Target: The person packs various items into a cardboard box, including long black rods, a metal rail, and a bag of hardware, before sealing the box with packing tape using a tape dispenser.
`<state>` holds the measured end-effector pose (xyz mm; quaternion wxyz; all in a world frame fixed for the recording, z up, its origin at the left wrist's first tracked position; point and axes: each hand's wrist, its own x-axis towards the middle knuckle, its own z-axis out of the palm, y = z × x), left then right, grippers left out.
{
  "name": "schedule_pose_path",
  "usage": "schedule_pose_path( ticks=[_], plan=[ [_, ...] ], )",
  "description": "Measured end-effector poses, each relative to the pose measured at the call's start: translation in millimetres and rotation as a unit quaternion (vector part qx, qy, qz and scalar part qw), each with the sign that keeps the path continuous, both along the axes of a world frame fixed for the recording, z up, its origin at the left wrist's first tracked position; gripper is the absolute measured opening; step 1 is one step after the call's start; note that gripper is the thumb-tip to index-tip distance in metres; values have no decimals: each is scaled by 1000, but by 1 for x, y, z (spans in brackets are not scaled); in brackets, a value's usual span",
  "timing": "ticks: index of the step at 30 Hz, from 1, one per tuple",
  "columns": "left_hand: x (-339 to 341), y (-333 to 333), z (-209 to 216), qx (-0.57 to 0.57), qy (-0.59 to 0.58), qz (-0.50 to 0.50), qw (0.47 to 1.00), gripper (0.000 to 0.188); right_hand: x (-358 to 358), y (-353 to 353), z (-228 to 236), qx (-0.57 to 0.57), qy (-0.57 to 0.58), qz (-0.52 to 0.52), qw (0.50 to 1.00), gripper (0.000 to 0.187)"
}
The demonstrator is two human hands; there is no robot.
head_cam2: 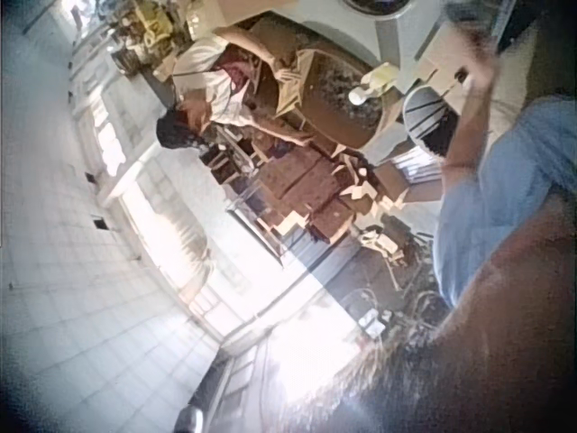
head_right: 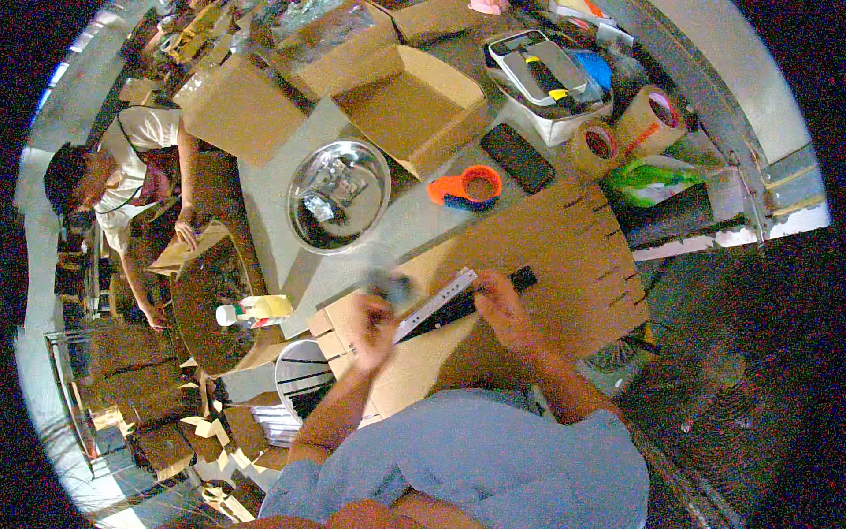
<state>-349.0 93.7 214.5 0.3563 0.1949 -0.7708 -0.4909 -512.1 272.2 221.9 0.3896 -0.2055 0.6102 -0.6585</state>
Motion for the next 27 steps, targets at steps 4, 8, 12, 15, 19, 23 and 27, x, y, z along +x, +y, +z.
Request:
schedule_pose_path(
  ticks=[4,8,12,15,19,23,27],
  plan=[
    [-37,33,21,-160,-105,-354,915,36,-2,-11,-11,27,-153,-30,987,41],
    [-66,-49,-3,-241,-162,-167,942,45,-46,31,-9,57,-82,-154,983,41],
    [-102,-180,-41,-299,-407,192,842,67,-86,78,-32,95,1,-152,984,41],
    [-69,-253,-80,-168,-447,196,856,50,-89,82,-76,180,67,-114,975,37],
    [-79,-232,-71,-72,-340,246,905,31,-81,69,-46,289,249,-157,911,35],
    [-79,-94,-9,55,-116,130,983,20,-62,35,-3,218,257,-76,938,43],
    [-57,23,4,193,-155,-223,943,49,-4,-25,-21,-104,-97,-62,988,54]
  ],
)
